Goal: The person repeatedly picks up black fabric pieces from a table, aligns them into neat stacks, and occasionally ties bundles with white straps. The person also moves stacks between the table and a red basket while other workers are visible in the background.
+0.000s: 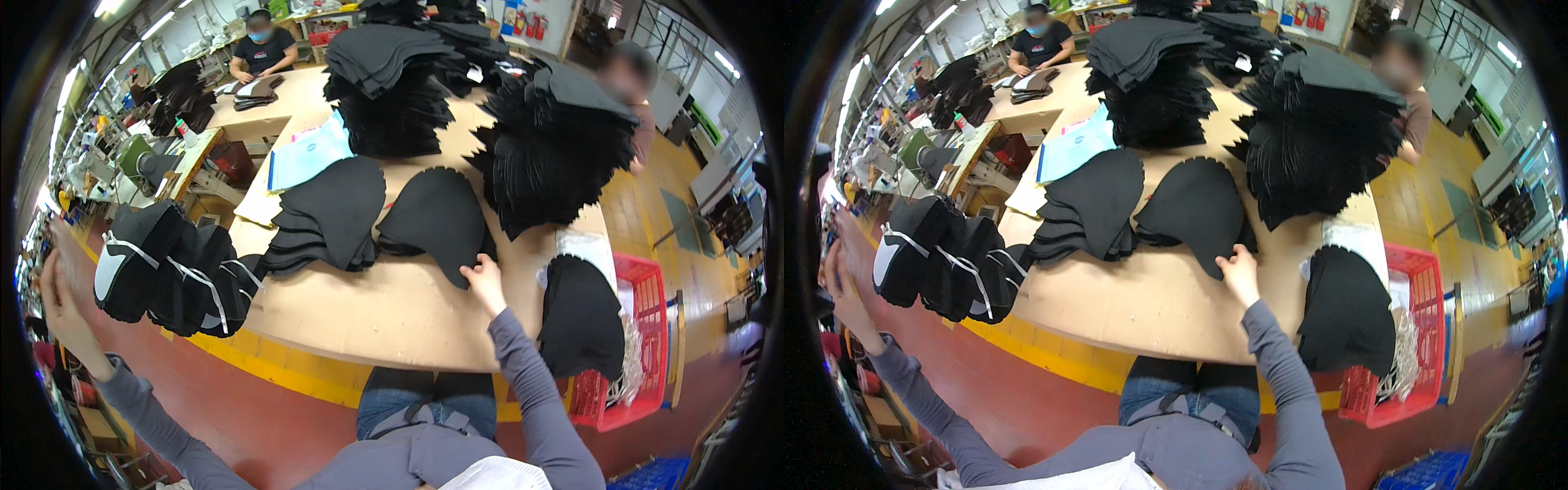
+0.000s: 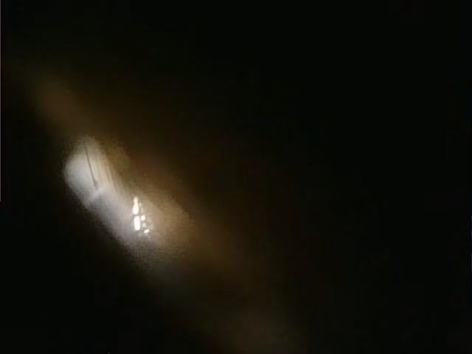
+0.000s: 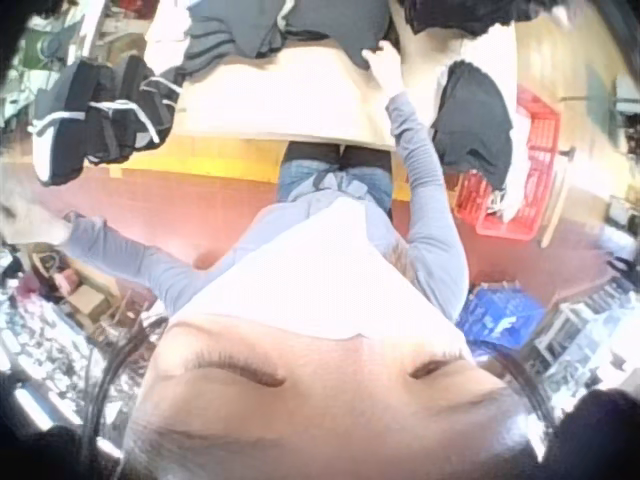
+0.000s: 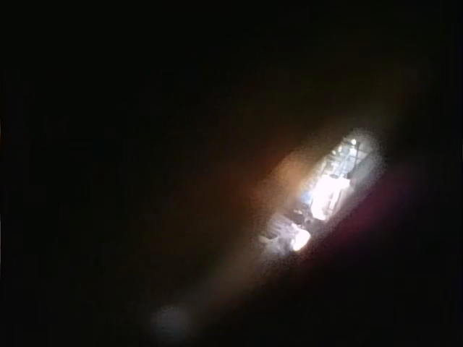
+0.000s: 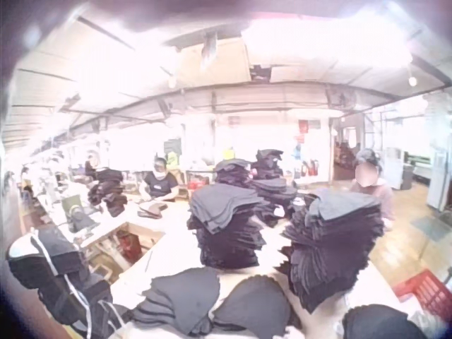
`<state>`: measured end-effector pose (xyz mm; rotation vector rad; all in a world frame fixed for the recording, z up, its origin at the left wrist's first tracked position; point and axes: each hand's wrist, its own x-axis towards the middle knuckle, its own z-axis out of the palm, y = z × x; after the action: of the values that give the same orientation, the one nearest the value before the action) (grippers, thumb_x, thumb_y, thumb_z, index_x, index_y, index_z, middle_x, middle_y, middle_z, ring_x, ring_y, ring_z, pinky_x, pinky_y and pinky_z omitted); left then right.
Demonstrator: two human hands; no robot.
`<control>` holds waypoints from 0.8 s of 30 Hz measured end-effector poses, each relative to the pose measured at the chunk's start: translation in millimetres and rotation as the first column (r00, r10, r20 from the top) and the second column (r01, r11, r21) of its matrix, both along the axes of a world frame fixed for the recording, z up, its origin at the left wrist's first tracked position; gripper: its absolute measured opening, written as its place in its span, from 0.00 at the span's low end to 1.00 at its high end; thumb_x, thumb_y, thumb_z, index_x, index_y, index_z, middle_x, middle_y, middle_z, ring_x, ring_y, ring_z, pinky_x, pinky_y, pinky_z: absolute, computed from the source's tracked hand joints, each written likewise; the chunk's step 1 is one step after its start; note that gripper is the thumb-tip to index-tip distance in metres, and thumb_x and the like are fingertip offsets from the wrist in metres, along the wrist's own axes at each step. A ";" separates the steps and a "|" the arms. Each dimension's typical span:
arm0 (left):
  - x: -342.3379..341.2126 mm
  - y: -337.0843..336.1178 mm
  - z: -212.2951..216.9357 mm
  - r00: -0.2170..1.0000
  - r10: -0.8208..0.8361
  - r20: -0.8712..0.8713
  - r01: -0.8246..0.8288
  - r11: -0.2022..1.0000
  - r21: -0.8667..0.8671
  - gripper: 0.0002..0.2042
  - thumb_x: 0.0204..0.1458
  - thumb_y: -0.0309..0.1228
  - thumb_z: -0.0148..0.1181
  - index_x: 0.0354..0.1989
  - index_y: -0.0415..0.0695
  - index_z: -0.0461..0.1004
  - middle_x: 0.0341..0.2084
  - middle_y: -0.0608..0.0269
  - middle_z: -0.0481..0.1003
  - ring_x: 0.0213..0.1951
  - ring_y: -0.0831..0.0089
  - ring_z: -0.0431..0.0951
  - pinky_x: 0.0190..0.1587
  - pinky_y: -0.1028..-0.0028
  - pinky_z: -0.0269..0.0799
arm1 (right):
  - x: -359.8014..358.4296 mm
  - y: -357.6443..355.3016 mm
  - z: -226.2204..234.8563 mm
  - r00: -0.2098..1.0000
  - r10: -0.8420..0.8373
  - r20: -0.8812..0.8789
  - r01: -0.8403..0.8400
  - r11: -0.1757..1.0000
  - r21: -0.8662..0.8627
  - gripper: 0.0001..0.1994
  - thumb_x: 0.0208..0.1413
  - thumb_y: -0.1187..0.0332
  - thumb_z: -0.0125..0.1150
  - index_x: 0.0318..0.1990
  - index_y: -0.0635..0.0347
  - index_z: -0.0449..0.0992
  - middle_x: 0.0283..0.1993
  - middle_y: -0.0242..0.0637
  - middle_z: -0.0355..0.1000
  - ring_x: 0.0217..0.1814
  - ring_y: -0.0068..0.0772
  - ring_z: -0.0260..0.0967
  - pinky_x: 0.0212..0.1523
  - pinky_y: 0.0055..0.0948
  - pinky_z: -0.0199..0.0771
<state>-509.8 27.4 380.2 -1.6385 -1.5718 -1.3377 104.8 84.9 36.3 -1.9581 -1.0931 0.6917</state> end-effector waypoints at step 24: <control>422.6 13.9 -378.0 0.537 -0.432 0.724 0.834 0.401 -0.379 0.14 0.49 0.23 0.61 0.46 0.42 0.75 0.43 0.56 0.75 0.47 0.59 0.75 0.51 0.67 0.70 | 18.1 54.0 4.1 1.000 -0.019 0.004 0.019 0.991 -0.132 0.43 0.34 0.56 0.79 0.55 0.74 0.65 0.53 0.58 0.71 0.56 0.46 0.71 0.55 0.35 0.70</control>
<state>-87.2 41.3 2.3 -2.8323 -1.9825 -1.8403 122.9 138.9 40.4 -2.0786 -1.0521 0.7686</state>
